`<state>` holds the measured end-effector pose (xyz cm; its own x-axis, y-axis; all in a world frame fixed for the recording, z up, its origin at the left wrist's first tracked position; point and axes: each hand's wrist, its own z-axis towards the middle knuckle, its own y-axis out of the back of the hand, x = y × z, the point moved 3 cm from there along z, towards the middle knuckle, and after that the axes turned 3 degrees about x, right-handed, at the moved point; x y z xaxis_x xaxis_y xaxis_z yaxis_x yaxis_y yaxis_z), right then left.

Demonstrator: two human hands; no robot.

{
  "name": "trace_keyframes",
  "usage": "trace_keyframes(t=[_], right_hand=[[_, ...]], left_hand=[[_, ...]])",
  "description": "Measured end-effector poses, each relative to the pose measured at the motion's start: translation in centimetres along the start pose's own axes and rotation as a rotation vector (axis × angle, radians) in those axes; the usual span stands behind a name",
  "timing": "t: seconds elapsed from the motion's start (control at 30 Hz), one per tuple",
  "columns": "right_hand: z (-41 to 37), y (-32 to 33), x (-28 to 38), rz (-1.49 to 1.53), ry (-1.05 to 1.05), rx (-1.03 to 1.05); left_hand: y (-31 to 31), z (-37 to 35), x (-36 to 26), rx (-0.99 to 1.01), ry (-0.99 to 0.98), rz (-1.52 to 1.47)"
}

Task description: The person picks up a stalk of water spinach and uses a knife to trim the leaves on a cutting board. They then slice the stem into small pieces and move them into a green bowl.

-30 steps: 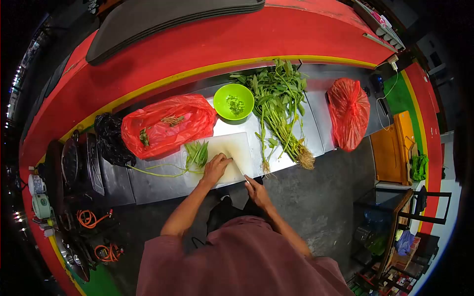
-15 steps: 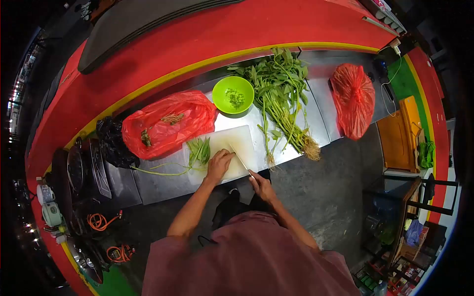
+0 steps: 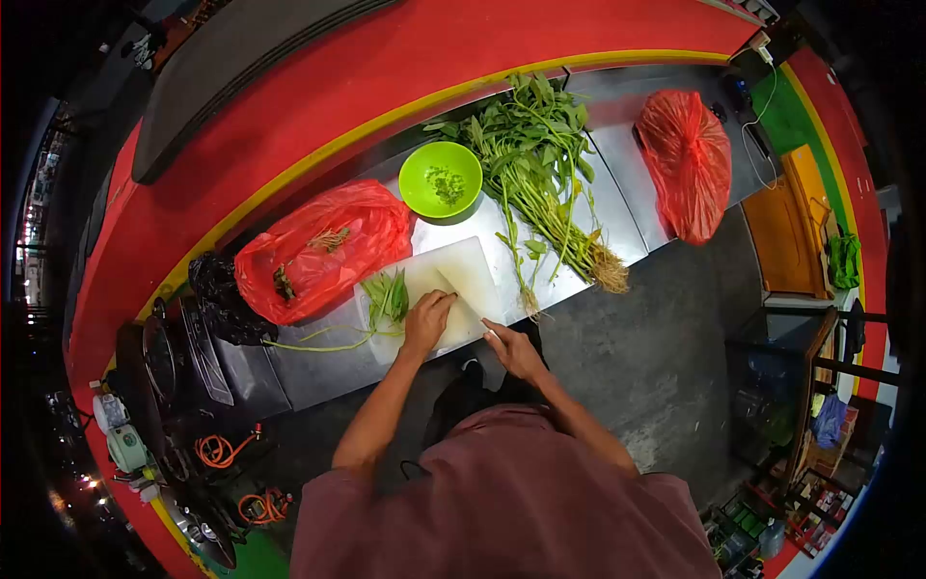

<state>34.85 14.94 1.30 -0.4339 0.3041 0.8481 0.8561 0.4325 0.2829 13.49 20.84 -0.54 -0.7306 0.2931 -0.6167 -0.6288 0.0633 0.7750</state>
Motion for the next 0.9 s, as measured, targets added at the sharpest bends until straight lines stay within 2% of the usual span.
trace_keyframes(t=[0.23,0.33,0.37,0.43,0.5,0.57,0.67,0.9], right_hand=[[1.4,-0.6,-0.9,0.029,-0.025,0.039],[2.8,-0.7,-0.2,-0.061,0.134,-0.038],[2.8,-0.5,-0.2,-0.059,0.135,-0.042],[2.4,0.0,0.8,-0.044,-0.002,0.035],[1.4,0.4,0.9,-0.049,0.033,0.018],[0.5,0.7,0.9,-0.061,-0.077,0.041],[-0.1,0.2,0.0,-0.043,-0.006,-0.001],[1.9,-0.5,0.1,-0.104,0.012,-0.026]], left_hand=[[-0.1,0.0,0.5,0.004,-0.055,-0.004],[0.0,-0.1,0.2,0.015,-0.015,-0.009],[0.0,0.0,0.0,0.016,-0.019,-0.008],[0.0,0.0,0.1,0.001,0.083,-0.103],[0.2,0.2,-0.1,-0.009,0.065,-0.088],[0.4,0.3,-0.4,-0.012,0.115,-0.124],[-0.1,0.2,0.1,-0.043,0.07,-0.108],[0.0,-0.1,0.1,0.001,0.089,-0.117]])
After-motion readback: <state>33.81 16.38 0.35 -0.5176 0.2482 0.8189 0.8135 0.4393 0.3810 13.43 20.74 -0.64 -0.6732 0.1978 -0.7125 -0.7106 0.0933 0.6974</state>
